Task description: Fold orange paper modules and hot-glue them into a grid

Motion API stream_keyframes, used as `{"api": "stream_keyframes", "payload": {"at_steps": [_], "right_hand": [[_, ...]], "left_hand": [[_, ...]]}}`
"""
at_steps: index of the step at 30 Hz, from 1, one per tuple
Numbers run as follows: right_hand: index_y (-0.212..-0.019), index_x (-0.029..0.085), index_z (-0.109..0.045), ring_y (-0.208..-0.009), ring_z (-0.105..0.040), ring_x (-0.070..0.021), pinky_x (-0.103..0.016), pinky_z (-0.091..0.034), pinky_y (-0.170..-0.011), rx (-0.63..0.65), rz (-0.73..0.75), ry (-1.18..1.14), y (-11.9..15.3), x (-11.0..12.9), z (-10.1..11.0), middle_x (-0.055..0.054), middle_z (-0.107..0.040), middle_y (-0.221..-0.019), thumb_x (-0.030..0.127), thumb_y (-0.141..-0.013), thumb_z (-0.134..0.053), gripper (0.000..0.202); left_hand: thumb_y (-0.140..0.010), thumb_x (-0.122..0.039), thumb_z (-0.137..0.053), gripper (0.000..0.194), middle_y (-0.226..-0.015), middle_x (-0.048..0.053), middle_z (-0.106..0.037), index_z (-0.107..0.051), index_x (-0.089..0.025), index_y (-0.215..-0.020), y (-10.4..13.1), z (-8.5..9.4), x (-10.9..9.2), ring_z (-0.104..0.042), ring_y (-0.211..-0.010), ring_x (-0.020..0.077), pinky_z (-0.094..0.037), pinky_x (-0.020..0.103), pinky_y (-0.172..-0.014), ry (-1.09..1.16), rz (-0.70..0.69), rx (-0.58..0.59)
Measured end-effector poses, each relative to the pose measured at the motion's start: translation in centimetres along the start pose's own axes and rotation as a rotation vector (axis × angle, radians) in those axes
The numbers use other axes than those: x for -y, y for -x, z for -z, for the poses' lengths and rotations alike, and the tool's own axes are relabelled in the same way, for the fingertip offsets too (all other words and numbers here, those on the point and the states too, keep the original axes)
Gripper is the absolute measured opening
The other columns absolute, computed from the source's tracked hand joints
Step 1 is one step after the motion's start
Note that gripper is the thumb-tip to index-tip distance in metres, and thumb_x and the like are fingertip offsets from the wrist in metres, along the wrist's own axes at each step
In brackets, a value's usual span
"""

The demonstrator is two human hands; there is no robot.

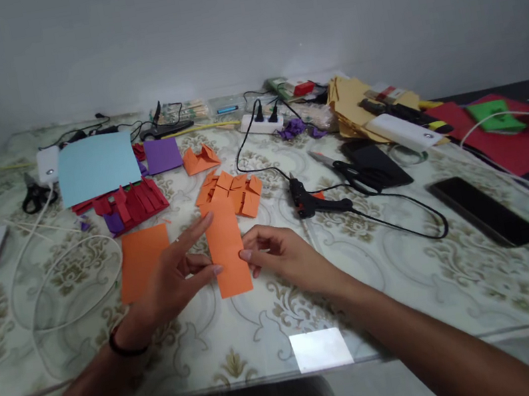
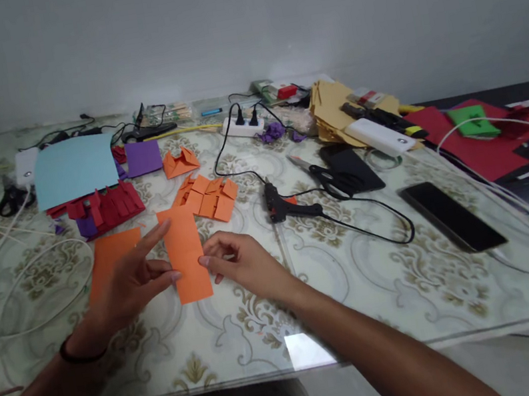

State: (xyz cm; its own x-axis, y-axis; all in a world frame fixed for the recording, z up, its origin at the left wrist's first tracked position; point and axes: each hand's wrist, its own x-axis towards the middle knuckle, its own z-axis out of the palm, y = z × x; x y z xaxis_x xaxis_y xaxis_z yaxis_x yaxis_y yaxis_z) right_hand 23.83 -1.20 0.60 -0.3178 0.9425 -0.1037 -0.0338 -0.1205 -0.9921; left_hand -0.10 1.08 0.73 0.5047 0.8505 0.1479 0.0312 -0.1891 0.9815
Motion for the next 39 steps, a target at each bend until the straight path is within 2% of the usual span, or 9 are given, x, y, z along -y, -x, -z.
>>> {"api": "stream_keyframes", "payload": {"at_steps": [4, 12, 17, 21, 23, 25, 27, 34, 39], "right_hand": [[-0.086, 0.019, -0.068, -0.062, -0.063, -0.0123, -0.028, -0.050, -0.066, -0.019, -0.022, -0.045, 0.0, 0.1, 0.0, 0.002, -0.067, -0.069, 0.050, -0.084, -0.083, 0.035], [-0.088, 0.020, -0.068, -0.064, -0.064, -0.0129, -0.029, -0.050, -0.068, -0.023, -0.013, -0.098, 0.0, 0.3, -0.2, 0.002, -0.068, -0.071, 0.052, -0.081, -0.086, 0.038], [-0.083, 0.019, -0.068, -0.063, -0.062, -0.0134, -0.029, -0.048, -0.068, -0.055, 0.004, -0.046, 0.1, 0.3, -0.1, 0.001, -0.067, -0.067, 0.053, -0.084, -0.083, 0.038], [-0.081, 0.019, -0.067, -0.064, -0.063, -0.0136, -0.029, -0.048, -0.067, -0.031, 0.011, -0.048, 0.2, 0.4, -0.1, 0.001, -0.068, -0.069, 0.054, -0.083, -0.084, 0.039], [-0.081, 0.018, -0.067, -0.064, -0.064, -0.0136, -0.028, -0.049, -0.067, -0.013, 0.006, -0.052, 0.2, 0.2, -0.2, 0.001, -0.068, -0.070, 0.052, -0.082, -0.085, 0.038], [-0.082, 0.018, -0.067, -0.064, -0.064, -0.0138, -0.028, -0.049, -0.066, 0.000, -0.008, -0.042, 0.2, 0.1, -0.2, 0.001, -0.067, -0.070, 0.051, -0.081, -0.086, 0.038], [-0.083, 0.018, -0.066, -0.064, -0.064, -0.0139, -0.028, -0.049, -0.066, 0.019, -0.022, -0.028, 0.2, -0.1, -0.3, 0.001, -0.067, -0.070, 0.051, -0.081, -0.086, 0.039], [-0.084, 0.020, -0.063, -0.064, -0.062, -0.0134, -0.028, -0.049, -0.068, -0.017, 0.006, -0.014, 0.0, -0.2, -0.4, 0.002, -0.064, -0.071, 0.060, -0.087, -0.077, 0.043], [-0.082, 0.019, -0.063, -0.064, -0.057, -0.0131, -0.027, -0.045, -0.064, 0.060, -0.013, 0.040, 0.4, 0.0, -0.3, 0.002, -0.061, -0.071, 0.059, -0.088, -0.076, 0.043]], "left_hand": [[-0.088, -0.019, -0.080, 0.076, -0.169, 0.014, -0.042, -0.053, -0.042, -0.155, 0.1, 0.0, 0.0, -0.077, -0.073, 0.0076, -0.063, 0.017, -0.067, -0.059, -0.016, -0.014], [-0.089, -0.018, -0.079, 0.075, -0.171, 0.016, -0.036, -0.052, -0.040, -0.155, 0.3, 0.1, 0.3, -0.079, -0.075, 0.0090, -0.065, 0.018, -0.069, -0.111, -0.045, 0.005], [-0.087, -0.021, -0.081, 0.082, -0.158, 0.016, -0.058, -0.047, -0.037, -0.160, 0.2, -0.2, -0.1, -0.078, -0.073, 0.0103, -0.064, 0.018, -0.066, -0.065, 0.039, 0.035], [-0.086, -0.025, -0.084, 0.090, -0.156, 0.015, -0.059, -0.039, -0.039, -0.162, -0.2, -0.4, -0.5, -0.078, -0.070, 0.0108, -0.067, 0.023, -0.065, 0.091, 0.093, -0.052], [-0.088, -0.032, -0.082, 0.061, -0.130, 0.011, -0.076, -0.061, -0.028, -0.145, -0.5, -0.3, -0.6, -0.079, -0.069, 0.0143, -0.066, 0.024, -0.062, 0.093, 0.162, -0.060], [-0.090, -0.038, -0.080, 0.026, -0.087, 0.005, -0.080, -0.076, -0.017, -0.103, -0.7, -0.2, -0.6, -0.078, -0.067, 0.0168, -0.065, 0.024, -0.060, 0.031, 0.226, -0.017], [-0.091, -0.042, -0.078, 0.032, -0.066, 0.002, -0.074, -0.072, -0.015, -0.074, -0.8, -0.2, -0.6, -0.076, -0.062, 0.0169, -0.064, 0.024, -0.060, -0.032, 0.258, 0.019], [-0.092, -0.043, -0.075, 0.031, -0.071, 0.004, -0.077, -0.072, -0.017, -0.075, -0.5, -0.7, -0.4, -0.076, -0.064, 0.0183, -0.065, 0.027, -0.060, -0.019, 0.255, 0.059], [-0.088, -0.043, -0.080, 0.029, -0.077, 0.005, -0.078, -0.072, -0.015, -0.094, -0.6, -0.9, -0.1, -0.076, -0.066, 0.0186, -0.064, 0.026, -0.059, 0.065, 0.281, 0.027]]}}
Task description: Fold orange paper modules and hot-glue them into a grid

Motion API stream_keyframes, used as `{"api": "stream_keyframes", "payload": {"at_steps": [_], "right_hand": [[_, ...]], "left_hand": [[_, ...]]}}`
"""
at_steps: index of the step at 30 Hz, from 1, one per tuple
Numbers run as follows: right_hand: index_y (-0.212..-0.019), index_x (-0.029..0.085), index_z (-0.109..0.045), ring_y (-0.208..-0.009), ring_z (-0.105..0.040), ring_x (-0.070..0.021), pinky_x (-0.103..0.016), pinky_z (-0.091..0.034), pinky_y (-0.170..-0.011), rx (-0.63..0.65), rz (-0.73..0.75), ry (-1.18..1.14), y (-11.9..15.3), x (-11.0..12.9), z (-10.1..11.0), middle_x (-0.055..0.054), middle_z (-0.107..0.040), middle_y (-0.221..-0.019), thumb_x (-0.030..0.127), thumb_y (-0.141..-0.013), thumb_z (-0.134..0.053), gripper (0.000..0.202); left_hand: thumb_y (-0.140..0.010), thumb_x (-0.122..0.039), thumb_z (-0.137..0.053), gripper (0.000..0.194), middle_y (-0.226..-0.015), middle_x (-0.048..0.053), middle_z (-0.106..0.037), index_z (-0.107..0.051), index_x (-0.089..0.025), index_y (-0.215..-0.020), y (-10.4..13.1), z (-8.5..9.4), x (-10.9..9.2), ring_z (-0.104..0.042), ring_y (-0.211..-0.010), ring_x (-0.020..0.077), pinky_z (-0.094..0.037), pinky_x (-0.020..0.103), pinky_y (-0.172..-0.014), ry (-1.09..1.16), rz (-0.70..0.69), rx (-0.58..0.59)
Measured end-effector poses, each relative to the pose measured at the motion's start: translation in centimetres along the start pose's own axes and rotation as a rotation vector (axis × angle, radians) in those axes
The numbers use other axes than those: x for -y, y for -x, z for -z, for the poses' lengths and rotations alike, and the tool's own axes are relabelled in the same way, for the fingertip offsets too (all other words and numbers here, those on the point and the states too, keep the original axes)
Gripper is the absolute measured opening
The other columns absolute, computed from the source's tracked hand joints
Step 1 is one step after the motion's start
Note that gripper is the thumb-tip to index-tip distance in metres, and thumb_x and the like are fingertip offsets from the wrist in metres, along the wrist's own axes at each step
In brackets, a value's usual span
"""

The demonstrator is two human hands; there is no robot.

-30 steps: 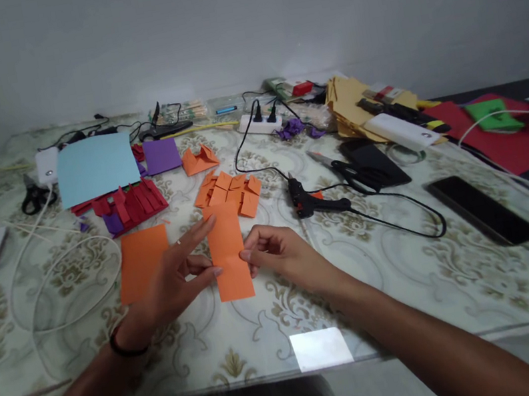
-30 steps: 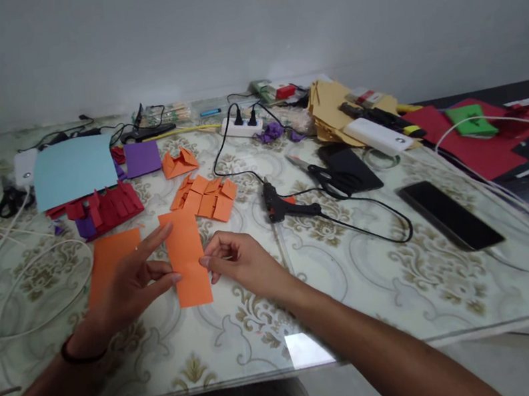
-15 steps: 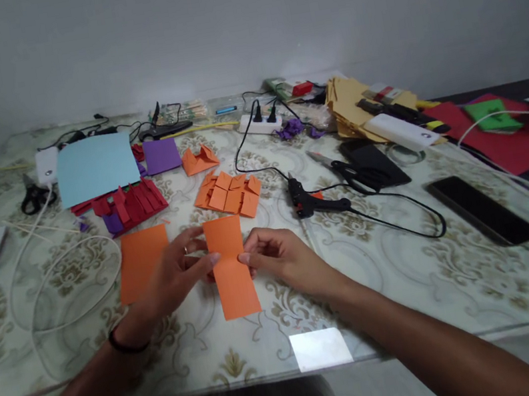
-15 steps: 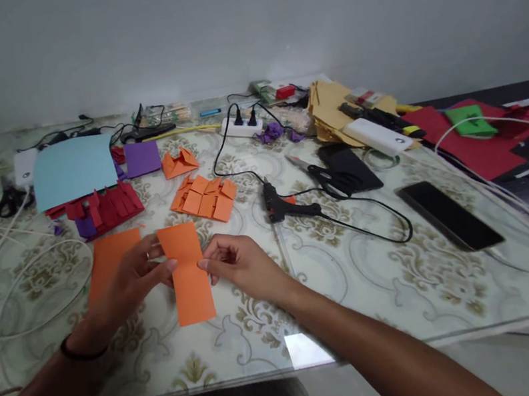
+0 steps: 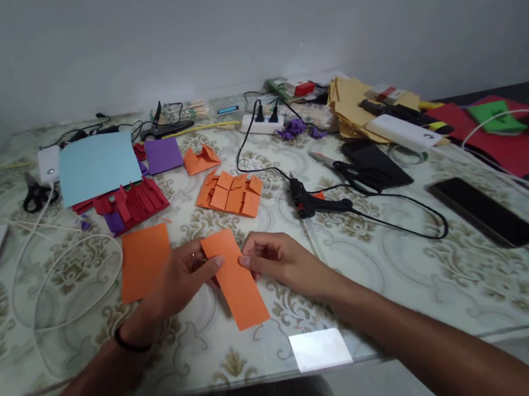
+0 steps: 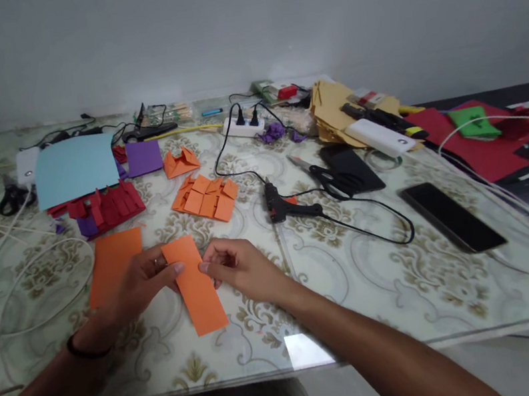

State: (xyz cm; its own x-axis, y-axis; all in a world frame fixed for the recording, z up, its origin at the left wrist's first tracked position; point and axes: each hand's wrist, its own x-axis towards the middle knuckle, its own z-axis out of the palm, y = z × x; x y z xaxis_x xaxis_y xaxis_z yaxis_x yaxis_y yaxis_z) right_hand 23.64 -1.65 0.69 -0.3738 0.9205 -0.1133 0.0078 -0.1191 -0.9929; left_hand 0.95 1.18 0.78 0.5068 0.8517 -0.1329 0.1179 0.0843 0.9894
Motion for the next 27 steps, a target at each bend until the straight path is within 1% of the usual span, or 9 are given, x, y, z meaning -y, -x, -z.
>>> {"api": "stream_keyframes", "payload": {"at_steps": [3, 5, 9, 11, 13, 15, 18, 22, 27], "right_hand": [[-0.081, 0.019, -0.061, -0.062, -0.050, -0.0122, -0.026, -0.039, -0.059, 0.029, -0.009, 0.035, 0.1, 0.2, -0.1, 0.003, -0.054, -0.069, 0.058, -0.090, -0.074, 0.042], [-0.082, 0.020, -0.060, -0.061, -0.044, -0.0115, -0.026, -0.034, -0.057, 0.010, 0.006, 0.081, 0.1, 0.2, -0.1, 0.004, -0.050, -0.069, 0.056, -0.093, -0.069, 0.039], [-0.087, 0.019, -0.062, -0.063, -0.043, -0.0119, -0.026, -0.033, -0.059, 0.003, 0.029, 0.137, -0.1, 0.0, -0.1, 0.003, -0.052, -0.072, 0.050, -0.095, -0.067, 0.032], [-0.087, 0.019, -0.063, -0.064, -0.042, -0.0121, -0.026, -0.033, -0.059, 0.037, 0.026, 0.143, -0.2, -0.3, -0.1, 0.004, -0.052, -0.072, 0.046, -0.093, -0.070, 0.028], [-0.085, 0.020, -0.064, -0.063, -0.040, -0.0117, -0.025, -0.033, -0.059, 0.072, 0.021, 0.144, -0.2, -0.4, -0.2, 0.005, -0.049, -0.069, 0.042, -0.091, -0.072, 0.024], [-0.081, 0.020, -0.063, -0.062, -0.038, -0.0112, -0.025, -0.032, -0.059, 0.097, 0.010, 0.144, -0.2, -0.3, -0.3, 0.006, -0.046, -0.067, 0.036, -0.090, -0.072, 0.021], [-0.078, 0.020, -0.061, -0.061, -0.037, -0.0105, -0.025, -0.032, -0.059, 0.118, -0.006, 0.153, 0.0, 0.0, -0.4, 0.007, -0.046, -0.065, 0.028, -0.088, -0.071, 0.016], [-0.077, 0.019, -0.060, -0.062, -0.039, -0.0108, -0.025, -0.031, -0.058, 0.136, -0.008, 0.162, 0.1, 0.4, 0.0, 0.006, -0.048, -0.066, 0.026, -0.087, -0.070, 0.015], [-0.075, 0.019, -0.061, -0.062, -0.044, -0.0109, -0.026, -0.034, -0.059, 0.098, 0.012, 0.167, 0.0, 0.7, 1.2, 0.005, -0.051, -0.067, 0.033, -0.088, -0.071, 0.021]], "left_hand": [[-0.085, -0.040, -0.083, 0.028, -0.072, 0.001, -0.073, -0.070, -0.016, -0.090, -0.1, 0.0, 0.0, -0.074, -0.061, 0.0160, -0.063, 0.024, -0.056, 0.019, 0.001, -0.015], [-0.083, -0.037, -0.084, 0.027, -0.073, 0.000, -0.072, -0.067, -0.016, -0.084, 0.0, 0.0, -0.1, -0.074, -0.062, 0.0158, -0.063, 0.025, -0.058, 0.022, 0.024, 0.014], [-0.085, -0.037, -0.080, 0.027, -0.077, 0.000, -0.069, -0.062, -0.017, -0.083, 0.3, 0.0, 0.2, -0.075, -0.067, 0.0179, -0.062, 0.027, -0.060, -0.006, 0.077, 0.079], [-0.089, -0.039, -0.074, 0.024, -0.077, 0.000, -0.067, -0.065, -0.017, -0.088, 0.3, 0.0, 0.5, -0.071, -0.067, 0.0163, -0.058, 0.025, -0.059, -0.110, 0.049, 0.079], [-0.094, -0.039, -0.068, 0.023, -0.076, -0.001, -0.066, -0.070, -0.016, -0.092, 0.4, 0.1, 0.6, -0.064, -0.067, 0.0134, -0.050, 0.023, -0.059, -0.271, -0.017, 0.065], [-0.097, -0.038, -0.065, 0.023, -0.074, -0.002, -0.065, -0.072, -0.016, -0.091, 0.4, 0.1, 0.5, -0.057, -0.067, 0.0117, -0.043, 0.022, -0.061, -0.404, -0.074, 0.065], [-0.098, -0.034, -0.064, 0.023, -0.069, -0.004, -0.061, -0.072, -0.016, -0.086, 0.6, -0.2, 0.3, -0.051, -0.064, 0.0103, -0.038, 0.022, -0.061, -0.467, -0.120, 0.073], [-0.097, -0.034, -0.064, 0.024, -0.066, -0.004, -0.060, -0.072, -0.016, -0.083, 0.7, 0.0, -0.1, -0.048, -0.061, 0.0103, -0.035, 0.023, -0.059, -0.455, -0.163, 0.037], [-0.094, -0.039, -0.069, 0.025, -0.070, 0.000, -0.066, -0.073, -0.017, -0.082, 0.3, 2.3, -1.1, -0.054, -0.065, 0.0132, -0.038, 0.025, -0.060, -0.352, -0.185, -0.081]]}}
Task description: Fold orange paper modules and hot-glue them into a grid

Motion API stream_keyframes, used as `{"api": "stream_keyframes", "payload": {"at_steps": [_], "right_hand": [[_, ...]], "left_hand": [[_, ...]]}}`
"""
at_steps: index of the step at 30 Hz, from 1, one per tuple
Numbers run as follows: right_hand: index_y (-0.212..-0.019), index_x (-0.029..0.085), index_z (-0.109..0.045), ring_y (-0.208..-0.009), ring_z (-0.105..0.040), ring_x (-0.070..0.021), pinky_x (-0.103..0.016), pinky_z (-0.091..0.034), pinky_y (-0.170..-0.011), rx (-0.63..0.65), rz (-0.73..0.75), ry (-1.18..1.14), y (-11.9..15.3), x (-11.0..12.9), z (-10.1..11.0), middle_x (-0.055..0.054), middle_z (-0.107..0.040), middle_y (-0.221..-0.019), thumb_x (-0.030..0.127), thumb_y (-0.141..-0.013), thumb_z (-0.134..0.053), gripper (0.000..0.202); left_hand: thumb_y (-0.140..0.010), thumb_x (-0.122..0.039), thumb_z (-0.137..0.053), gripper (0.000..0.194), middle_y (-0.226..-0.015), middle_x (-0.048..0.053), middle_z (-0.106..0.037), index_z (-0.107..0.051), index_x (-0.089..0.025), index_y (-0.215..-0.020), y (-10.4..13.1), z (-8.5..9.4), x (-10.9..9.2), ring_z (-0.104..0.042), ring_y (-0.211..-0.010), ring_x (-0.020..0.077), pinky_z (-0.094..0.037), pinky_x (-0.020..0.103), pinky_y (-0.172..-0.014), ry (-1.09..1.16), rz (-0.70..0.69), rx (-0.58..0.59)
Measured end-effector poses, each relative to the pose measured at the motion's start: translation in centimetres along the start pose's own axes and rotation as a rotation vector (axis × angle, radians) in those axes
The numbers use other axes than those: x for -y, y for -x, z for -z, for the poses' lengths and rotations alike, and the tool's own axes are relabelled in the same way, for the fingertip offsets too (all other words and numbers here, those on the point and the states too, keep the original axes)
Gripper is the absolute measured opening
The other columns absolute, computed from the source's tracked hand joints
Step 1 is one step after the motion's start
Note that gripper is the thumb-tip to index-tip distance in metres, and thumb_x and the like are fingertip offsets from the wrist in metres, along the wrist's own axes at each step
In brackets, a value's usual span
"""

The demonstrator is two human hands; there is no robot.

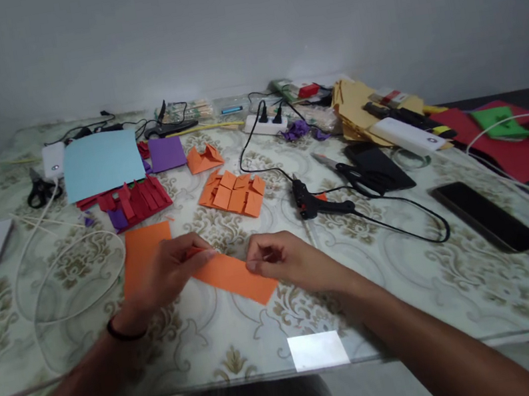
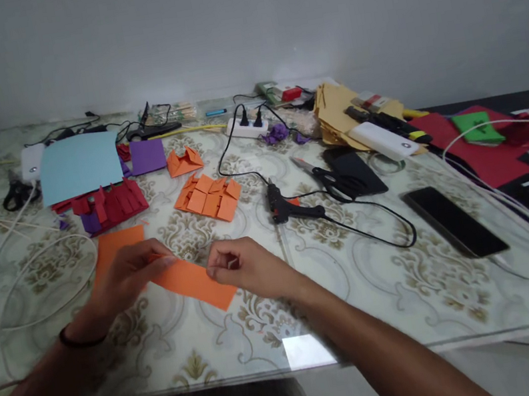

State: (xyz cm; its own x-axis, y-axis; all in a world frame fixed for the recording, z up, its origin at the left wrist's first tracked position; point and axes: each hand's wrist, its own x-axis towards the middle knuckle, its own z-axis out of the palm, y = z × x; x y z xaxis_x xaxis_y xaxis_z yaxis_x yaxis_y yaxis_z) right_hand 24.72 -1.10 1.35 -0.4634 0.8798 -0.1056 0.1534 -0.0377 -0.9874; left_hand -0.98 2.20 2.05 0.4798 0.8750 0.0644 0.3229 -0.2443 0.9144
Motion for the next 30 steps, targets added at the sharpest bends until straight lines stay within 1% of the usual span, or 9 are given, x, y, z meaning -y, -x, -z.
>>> {"api": "stream_keyframes", "payload": {"at_steps": [3, 6, 10, 14, 17, 21, 23, 26, 30], "right_hand": [[-0.077, 0.019, -0.063, -0.061, -0.051, -0.0117, -0.026, -0.039, -0.059, -0.031, -0.021, 0.011, 0.0, 0.2, 1.0, 0.003, -0.057, -0.068, 0.037, -0.087, -0.072, 0.023], [-0.080, 0.019, -0.062, -0.060, -0.054, -0.0125, -0.026, -0.042, -0.057, -0.062, -0.033, 0.043, -0.1, 0.3, 2.0, 0.002, -0.059, -0.069, 0.040, -0.088, -0.071, 0.024], [-0.084, 0.019, -0.064, -0.071, -0.060, -0.0156, -0.029, -0.047, -0.067, -0.161, 0.069, 0.204, -0.2, 0.0, 2.4, -0.001, -0.067, -0.078, 0.035, -0.092, -0.064, 0.018], [-0.092, 0.020, -0.068, -0.088, -0.066, -0.0197, -0.033, -0.050, -0.083, -0.263, 0.168, 0.341, -0.4, -0.2, 1.5, -0.005, -0.073, -0.093, 0.031, -0.095, -0.064, 0.013], [-0.096, 0.020, -0.070, -0.089, -0.067, -0.0194, -0.032, -0.051, -0.084, -0.248, 0.184, 0.314, -0.5, 0.0, 0.5, -0.004, -0.074, -0.095, 0.030, -0.094, -0.067, 0.011], [-0.087, 0.019, -0.070, -0.076, -0.064, -0.0166, -0.028, -0.049, -0.072, -0.196, 0.130, 0.248, -0.4, -0.1, -0.5, -0.001, -0.071, -0.080, 0.026, -0.092, -0.067, 0.009], [-0.084, 0.018, -0.069, -0.073, -0.062, -0.0157, -0.027, -0.048, -0.069, -0.169, 0.125, 0.238, -0.4, -0.4, -0.8, -0.001, -0.069, -0.077, 0.023, -0.091, -0.067, 0.009], [-0.083, 0.018, -0.069, -0.071, -0.060, -0.0150, -0.027, -0.047, -0.067, -0.147, 0.156, 0.264, -0.3, -0.7, -1.1, 0.000, -0.069, -0.077, 0.016, -0.087, -0.066, 0.005], [-0.082, 0.018, -0.070, -0.072, -0.061, -0.0151, -0.028, -0.047, -0.069, -0.117, 0.204, 0.315, -0.3, -1.0, -1.5, -0.001, -0.070, -0.080, 0.008, -0.083, -0.063, 0.012]], "left_hand": [[-0.092, -0.037, -0.073, 0.024, -0.069, 0.000, -0.064, -0.074, -0.017, -0.080, -0.4, 1.4, -0.2, -0.051, -0.064, 0.0129, -0.036, 0.026, -0.059, 0.033, -0.001, -0.095], [-0.091, -0.037, -0.074, 0.024, -0.067, -0.001, -0.061, -0.073, -0.016, -0.078, -0.6, 1.9, -0.1, -0.048, -0.062, 0.0120, -0.035, 0.025, -0.057, 0.043, -0.005, -0.149], [-0.094, -0.037, -0.068, 0.023, -0.073, -0.001, -0.064, -0.072, -0.018, -0.081, -0.5, 1.6, 0.6, -0.053, -0.069, 0.0143, -0.039, 0.026, -0.062, -0.068, -0.007, -0.159], [-0.095, -0.037, -0.065, 0.024, -0.072, -0.001, -0.065, -0.071, -0.018, -0.082, -0.3, 0.7, 0.8, -0.056, -0.069, 0.0144, -0.041, 0.025, -0.063, -0.146, -0.007, -0.144], [-0.094, -0.036, -0.064, 0.024, -0.071, -0.001, -0.069, -0.072, -0.017, -0.082, -0.1, -0.4, 0.6, -0.058, -0.065, 0.0132, -0.042, 0.024, -0.061, -0.181, -0.035, -0.109], [-0.095, -0.035, -0.064, 0.024, -0.071, 0.001, -0.073, -0.074, -0.017, -0.083, 0.1, -1.6, 0.5, -0.061, -0.063, 0.0130, -0.044, 0.023, -0.059, -0.188, -0.072, -0.096], [-0.093, -0.032, -0.066, 0.020, -0.076, 0.001, -0.077, -0.076, -0.017, -0.086, 0.2, -1.9, 0.5, -0.066, -0.068, 0.0139, -0.047, 0.023, -0.063, -0.186, -0.077, -0.074], [-0.090, -0.026, -0.068, 0.012, -0.086, 0.002, -0.082, -0.079, -0.019, -0.091, 0.3, -2.1, 0.5, -0.074, -0.078, 0.0155, -0.052, 0.023, -0.072, -0.183, -0.079, 0.009], [-0.090, -0.022, -0.068, 0.012, -0.085, 0.000, -0.083, -0.080, -0.020, -0.088, 0.3, -2.8, 0.3, -0.075, -0.077, 0.0145, -0.053, 0.023, -0.074, -0.185, -0.059, 0.058]]}}
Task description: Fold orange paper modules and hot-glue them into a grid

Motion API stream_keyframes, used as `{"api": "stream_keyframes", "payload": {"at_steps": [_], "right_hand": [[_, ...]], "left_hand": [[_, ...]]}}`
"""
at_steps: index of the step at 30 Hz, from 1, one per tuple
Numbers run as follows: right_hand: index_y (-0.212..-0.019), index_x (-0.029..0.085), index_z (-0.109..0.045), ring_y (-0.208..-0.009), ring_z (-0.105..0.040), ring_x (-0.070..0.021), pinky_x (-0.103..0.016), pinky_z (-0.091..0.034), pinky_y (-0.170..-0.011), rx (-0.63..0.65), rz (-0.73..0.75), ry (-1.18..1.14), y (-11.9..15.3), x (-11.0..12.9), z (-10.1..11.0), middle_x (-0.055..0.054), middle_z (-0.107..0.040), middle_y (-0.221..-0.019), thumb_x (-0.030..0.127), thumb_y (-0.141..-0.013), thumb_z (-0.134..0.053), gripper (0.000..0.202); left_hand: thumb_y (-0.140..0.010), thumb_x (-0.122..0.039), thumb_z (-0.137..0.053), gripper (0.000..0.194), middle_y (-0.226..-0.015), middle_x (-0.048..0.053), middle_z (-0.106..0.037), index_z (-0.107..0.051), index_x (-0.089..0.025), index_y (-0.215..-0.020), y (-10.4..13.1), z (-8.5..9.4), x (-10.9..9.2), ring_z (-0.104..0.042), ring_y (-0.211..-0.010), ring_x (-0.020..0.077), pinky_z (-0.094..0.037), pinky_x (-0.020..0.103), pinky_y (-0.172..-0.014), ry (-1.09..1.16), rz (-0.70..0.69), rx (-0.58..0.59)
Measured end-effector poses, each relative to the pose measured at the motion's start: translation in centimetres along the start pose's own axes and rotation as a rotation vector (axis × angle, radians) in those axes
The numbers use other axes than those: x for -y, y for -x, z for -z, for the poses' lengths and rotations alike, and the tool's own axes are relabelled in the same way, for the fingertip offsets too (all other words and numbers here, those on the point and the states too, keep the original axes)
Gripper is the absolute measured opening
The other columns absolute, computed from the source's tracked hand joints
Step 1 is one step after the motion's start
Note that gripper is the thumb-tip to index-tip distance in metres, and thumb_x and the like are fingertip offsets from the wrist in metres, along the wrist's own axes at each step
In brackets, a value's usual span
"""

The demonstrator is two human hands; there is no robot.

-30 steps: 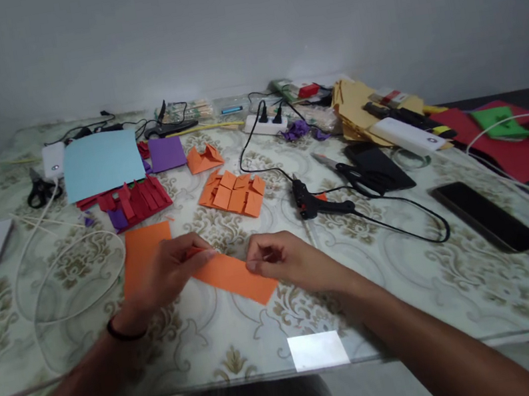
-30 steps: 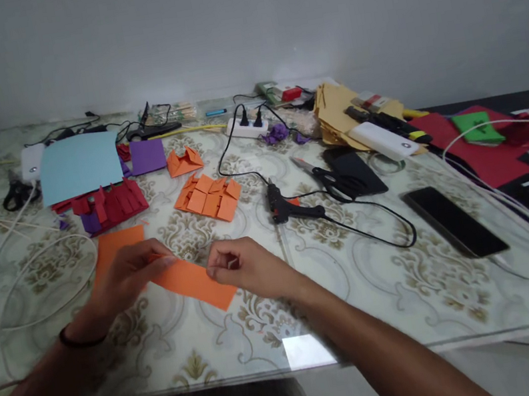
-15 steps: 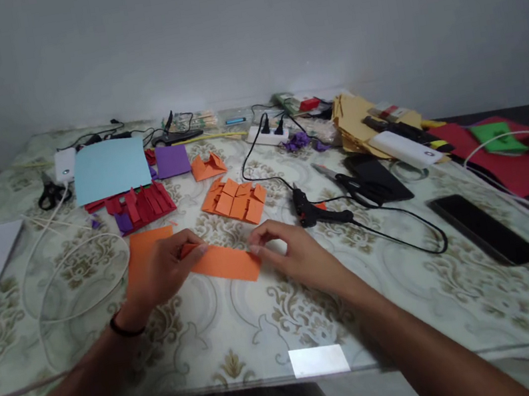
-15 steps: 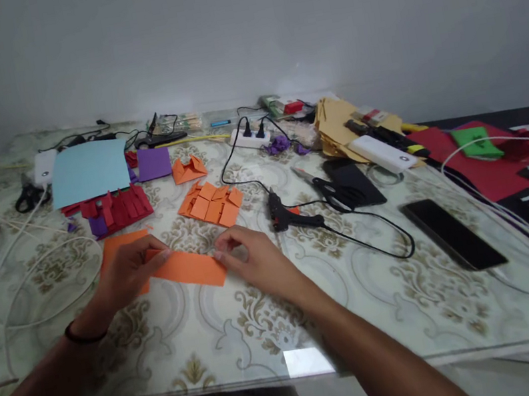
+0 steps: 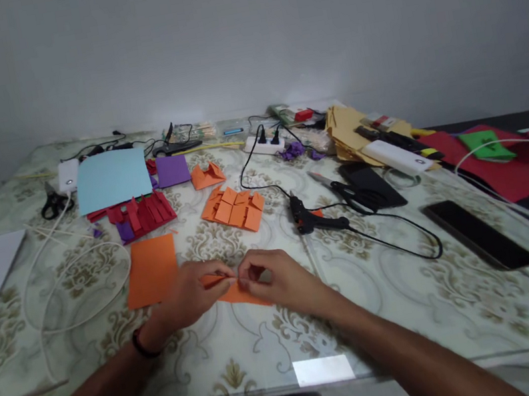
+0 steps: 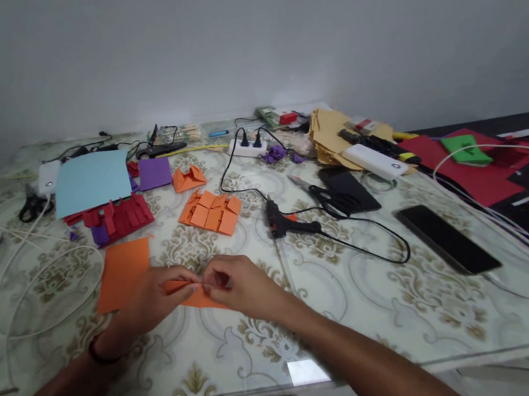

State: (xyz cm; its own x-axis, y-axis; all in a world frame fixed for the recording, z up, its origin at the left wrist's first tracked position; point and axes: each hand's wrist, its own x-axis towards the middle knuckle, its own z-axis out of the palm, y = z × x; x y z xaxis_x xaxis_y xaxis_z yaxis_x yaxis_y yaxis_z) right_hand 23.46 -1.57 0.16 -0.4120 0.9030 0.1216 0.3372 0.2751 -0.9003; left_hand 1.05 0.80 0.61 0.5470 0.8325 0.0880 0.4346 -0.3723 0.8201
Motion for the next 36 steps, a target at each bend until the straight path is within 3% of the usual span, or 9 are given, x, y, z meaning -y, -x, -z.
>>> {"api": "stream_keyframes", "payload": {"at_steps": [9, 16, 22, 25, 28, 31, 36], "right_hand": [[-0.079, 0.019, -0.066, -0.069, -0.057, -0.0132, -0.025, -0.044, -0.064, -0.046, -0.001, -0.020, -0.1, 0.4, 0.6, 0.001, -0.064, -0.076, 0.009, -0.078, -0.063, 0.011], [-0.077, 0.019, -0.064, -0.069, -0.058, -0.0139, -0.026, -0.048, -0.065, -0.080, -0.037, -0.070, -0.5, 0.2, 2.0, 0.001, -0.064, -0.073, 0.017, -0.078, -0.061, 0.004], [-0.078, 0.020, -0.062, -0.069, -0.061, -0.0158, -0.030, -0.052, -0.069, -0.273, -0.040, -0.135, -0.9, -0.6, 4.4, 0.000, -0.063, -0.075, 0.024, -0.079, -0.065, 0.005], [-0.084, 0.020, -0.066, -0.079, -0.066, -0.0187, -0.033, -0.053, -0.079, -0.332, 0.054, -0.006, -0.8, -0.3, 3.9, -0.003, -0.069, -0.083, 0.024, -0.087, -0.066, 0.005], [-0.096, 0.022, -0.070, -0.093, -0.068, -0.0220, -0.037, -0.053, -0.087, -0.275, 0.187, 0.171, -0.5, 0.2, 2.2, -0.007, -0.074, -0.097, 0.023, -0.094, -0.069, 0.003], [-0.098, 0.023, -0.069, -0.093, -0.068, -0.0226, -0.037, -0.054, -0.085, -0.186, 0.278, 0.241, -0.3, 0.3, 0.7, -0.007, -0.074, -0.096, 0.021, -0.097, -0.067, 0.003], [-0.094, 0.022, -0.068, -0.087, -0.067, -0.0201, -0.033, -0.053, -0.079, -0.154, 0.269, 0.238, -0.2, 0.1, 0.4, -0.006, -0.073, -0.091, 0.016, -0.099, -0.062, 0.009]], "left_hand": [[-0.090, -0.028, -0.069, 0.014, -0.083, 0.000, -0.083, -0.080, -0.021, -0.085, 0.1, 0.1, -0.2, -0.076, -0.075, 0.0152, -0.053, 0.022, -0.071, -0.015, 0.033, -0.119], [-0.087, -0.032, -0.072, 0.014, -0.082, 0.000, -0.083, -0.081, -0.021, -0.082, -0.2, 2.6, -0.1, -0.076, -0.078, 0.0180, -0.057, 0.024, -0.072, 0.013, 0.076, -0.201], [-0.087, -0.038, -0.073, 0.019, -0.088, 0.002, -0.083, -0.081, -0.021, -0.083, -0.5, 4.5, 0.7, -0.078, -0.088, 0.0215, -0.060, 0.028, -0.082, 0.000, 0.104, -0.409], [-0.087, -0.035, -0.072, 0.016, -0.088, 0.001, -0.084, -0.080, -0.021, -0.084, -0.4, 3.6, 0.5, -0.078, -0.086, 0.0211, -0.060, 0.027, -0.079, -0.053, 0.096, -0.377], [-0.088, -0.025, -0.068, 0.013, -0.086, 0.001, -0.084, -0.079, -0.021, -0.086, -0.2, 1.8, 0.0, -0.077, -0.079, 0.0179, -0.059, 0.025, -0.075, -0.097, 0.028, -0.292], [-0.089, -0.020, -0.066, 0.013, -0.085, 0.002, -0.084, -0.079, -0.020, -0.087, 0.0, 0.4, -0.3, -0.077, -0.077, 0.0168, -0.058, 0.026, -0.076, -0.116, -0.050, -0.261], [-0.093, -0.019, -0.065, 0.013, -0.089, 0.003, -0.083, -0.078, -0.020, -0.091, 0.2, -0.3, -0.2, -0.076, -0.080, 0.0157, -0.057, 0.025, -0.078, -0.080, -0.090, -0.193]]}}
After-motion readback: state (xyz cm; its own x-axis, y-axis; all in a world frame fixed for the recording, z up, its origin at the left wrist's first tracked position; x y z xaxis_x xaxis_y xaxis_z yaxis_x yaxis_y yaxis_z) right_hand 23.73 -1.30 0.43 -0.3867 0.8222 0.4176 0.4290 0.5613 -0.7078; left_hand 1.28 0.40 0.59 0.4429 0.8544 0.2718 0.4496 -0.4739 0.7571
